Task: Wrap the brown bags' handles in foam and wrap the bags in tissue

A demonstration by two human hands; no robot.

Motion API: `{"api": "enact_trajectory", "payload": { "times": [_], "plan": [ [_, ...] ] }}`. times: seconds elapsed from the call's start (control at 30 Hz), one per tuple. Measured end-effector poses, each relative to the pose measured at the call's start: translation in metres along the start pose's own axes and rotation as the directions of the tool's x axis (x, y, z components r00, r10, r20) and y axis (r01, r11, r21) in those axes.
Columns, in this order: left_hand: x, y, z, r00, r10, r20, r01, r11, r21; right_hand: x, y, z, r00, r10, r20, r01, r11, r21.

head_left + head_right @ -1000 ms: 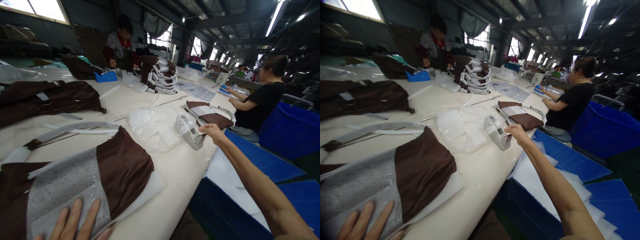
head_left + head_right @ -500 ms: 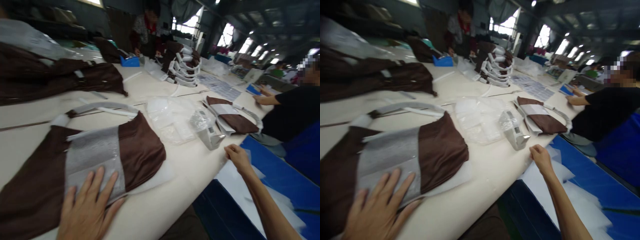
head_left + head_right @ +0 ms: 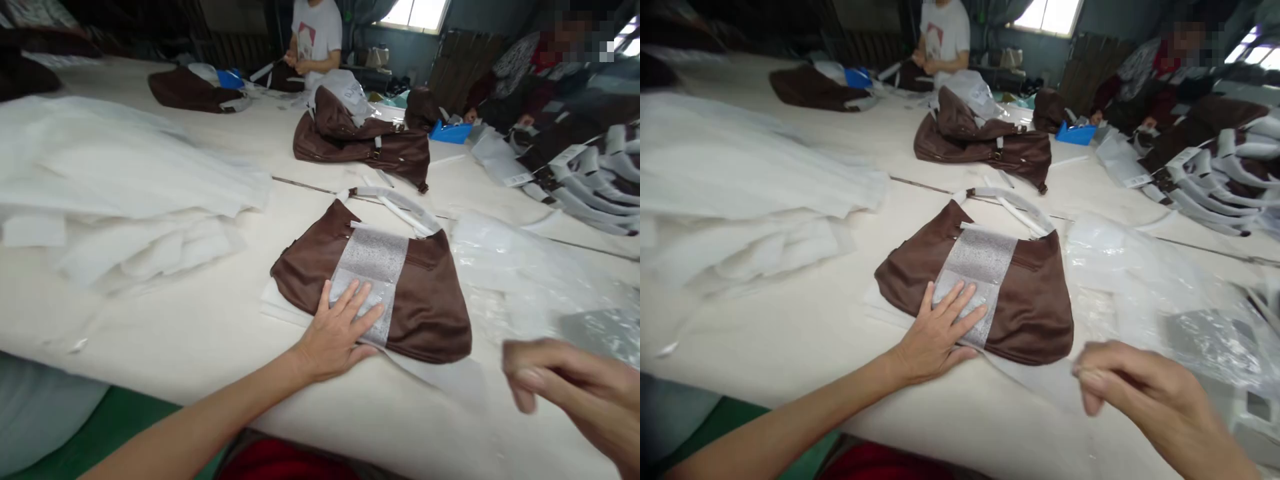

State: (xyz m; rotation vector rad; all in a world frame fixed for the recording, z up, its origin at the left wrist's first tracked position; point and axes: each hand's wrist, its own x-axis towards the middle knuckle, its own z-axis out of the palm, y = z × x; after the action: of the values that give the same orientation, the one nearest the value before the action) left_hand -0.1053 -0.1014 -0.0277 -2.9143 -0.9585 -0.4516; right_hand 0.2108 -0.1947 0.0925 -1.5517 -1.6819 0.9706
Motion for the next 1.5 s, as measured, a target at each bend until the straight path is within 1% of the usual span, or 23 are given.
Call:
{"api": "enact_trajectory", "payload": {
  "times": [0.03, 0.07, 0.13, 0.23, 0.3, 0.33, 0.43, 0.53, 0.63, 0.7, 0.73, 0.8, 0.87, 0.9, 0.93, 0.97, 1.03, 1.1, 1.17, 1.23, 1.37, 1.43, 1.5],
  "plan": [
    [0.0, 0.0, 0.0, 1.0, -0.003, -0.002, 0.003, 1.0, -0.014, 0.03, -0.02, 0.013, 0.984, -0.021, 0.175, 0.02, 1.0, 0.007],
    [0.0, 0.0, 0.001, 1.0, -0.005, -0.006, 0.005, 1.0, -0.027, 0.059, -0.037, 0.028, 0.946, -0.051, 0.32, 0.044, 0.999, 0.028],
    [0.0, 0.0, 0.001, 1.0, -0.008, -0.012, 0.008, 0.998, -0.056, 0.11, -0.06, 0.056, 0.849, -0.089, 0.521, 0.062, 0.996, 0.069],
    [-0.001, 0.0, 0.002, 1.0, -0.03, -0.001, 0.03, 0.994, -0.103, 0.169, -0.071, 0.091, 0.702, -0.111, 0.704, 0.115, 0.992, 0.042],
    [-0.002, 0.0, 0.002, 0.999, -0.042, 0.004, 0.042, 0.992, -0.118, 0.196, -0.073, 0.107, 0.62, -0.07, 0.781, 0.194, 0.979, -0.066],
    [-0.003, 0.0, 0.002, 0.999, -0.043, 0.002, 0.043, 0.992, -0.121, 0.206, -0.074, 0.113, 0.591, -0.034, 0.806, 0.244, 0.96, -0.138],
    [-0.004, 0.001, 0.002, 0.999, -0.046, -0.01, 0.044, 0.991, -0.125, 0.225, -0.08, 0.126, 0.544, 0.08, 0.835, 0.416, 0.838, -0.352],
    [-0.004, 0.001, 0.003, 0.999, -0.05, -0.022, 0.046, 0.991, -0.128, 0.231, -0.086, 0.135, 0.543, 0.132, 0.829, 0.57, 0.667, -0.48],
    [-0.004, 0.001, 0.004, 0.999, -0.048, -0.027, 0.043, 0.99, -0.135, 0.234, -0.089, 0.139, 0.558, 0.15, 0.816, 0.629, 0.565, -0.534],
    [-0.005, 0.001, 0.005, 0.998, -0.046, -0.03, 0.042, 0.989, -0.144, 0.235, -0.089, 0.137, 0.563, 0.138, 0.815, 0.637, 0.556, -0.534],
    [-0.005, 0.001, 0.006, 0.998, -0.048, -0.03, 0.043, 0.988, -0.149, 0.235, -0.089, 0.135, 0.558, 0.13, 0.82, 0.62, 0.591, -0.516],
    [-0.005, 0.001, 0.007, 0.998, -0.055, -0.032, 0.049, 0.985, -0.163, 0.233, -0.089, 0.127, 0.523, 0.117, 0.844, 0.495, 0.765, -0.412],
    [-0.005, 0.002, 0.006, 0.997, -0.065, -0.037, 0.058, 0.982, -0.18, 0.228, -0.087, 0.119, 0.476, 0.081, 0.876, 0.218, 0.954, -0.207],
    [-0.005, 0.002, 0.005, 0.997, -0.066, -0.04, 0.057, 0.98, -0.189, 0.224, -0.085, 0.116, 0.457, 0.049, 0.888, 0.061, 0.994, -0.086],
    [-0.005, 0.002, 0.004, 0.997, -0.065, -0.047, 0.055, 0.979, -0.196, 0.219, -0.082, 0.113, 0.452, 0.004, 0.892, -0.071, 0.997, 0.032],
    [-0.005, 0.002, 0.003, 0.996, -0.068, -0.055, 0.055, 0.978, -0.204, 0.213, -0.077, 0.113, 0.462, -0.044, 0.886, -0.167, 0.977, 0.135],
    [-0.004, 0.002, 0.001, 0.995, -0.071, -0.07, 0.054, 0.974, -0.218, 0.2, -0.065, 0.115, 0.525, -0.121, 0.842, -0.285, 0.908, 0.308],
    [-0.004, 0.001, 0.0, 0.994, -0.079, -0.074, 0.059, 0.97, -0.235, 0.187, -0.049, 0.12, 0.638, -0.161, 0.753, -0.34, 0.819, 0.463],
    [-0.005, 0.0, 0.002, 0.995, -0.076, -0.064, 0.057, 0.966, -0.252, 0.175, -0.035, 0.126, 0.747, -0.148, 0.648, -0.36, 0.729, 0.582],
    [-0.005, -0.001, 0.004, 0.995, -0.066, -0.072, 0.045, 0.963, -0.267, 0.162, -0.025, 0.13, 0.823, -0.103, 0.559, -0.364, 0.66, 0.657],
    [-0.004, -0.001, 0.005, 0.993, -0.075, -0.095, 0.043, 0.953, -0.301, 0.129, -0.016, 0.134, 0.904, 0.031, 0.427, -0.374, 0.54, 0.754],
    [-0.002, -0.001, 0.002, 0.991, -0.095, -0.094, 0.059, 0.942, -0.33, 0.109, -0.014, 0.135, 0.915, 0.124, 0.383, -0.391, 0.497, 0.775],
    [-0.001, -0.001, -0.001, 0.989, -0.112, -0.095, 0.067, 0.922, -0.381, 0.09, -0.012, 0.137, 0.909, 0.222, 0.354, -0.418, 0.491, 0.764]
  ]
}}
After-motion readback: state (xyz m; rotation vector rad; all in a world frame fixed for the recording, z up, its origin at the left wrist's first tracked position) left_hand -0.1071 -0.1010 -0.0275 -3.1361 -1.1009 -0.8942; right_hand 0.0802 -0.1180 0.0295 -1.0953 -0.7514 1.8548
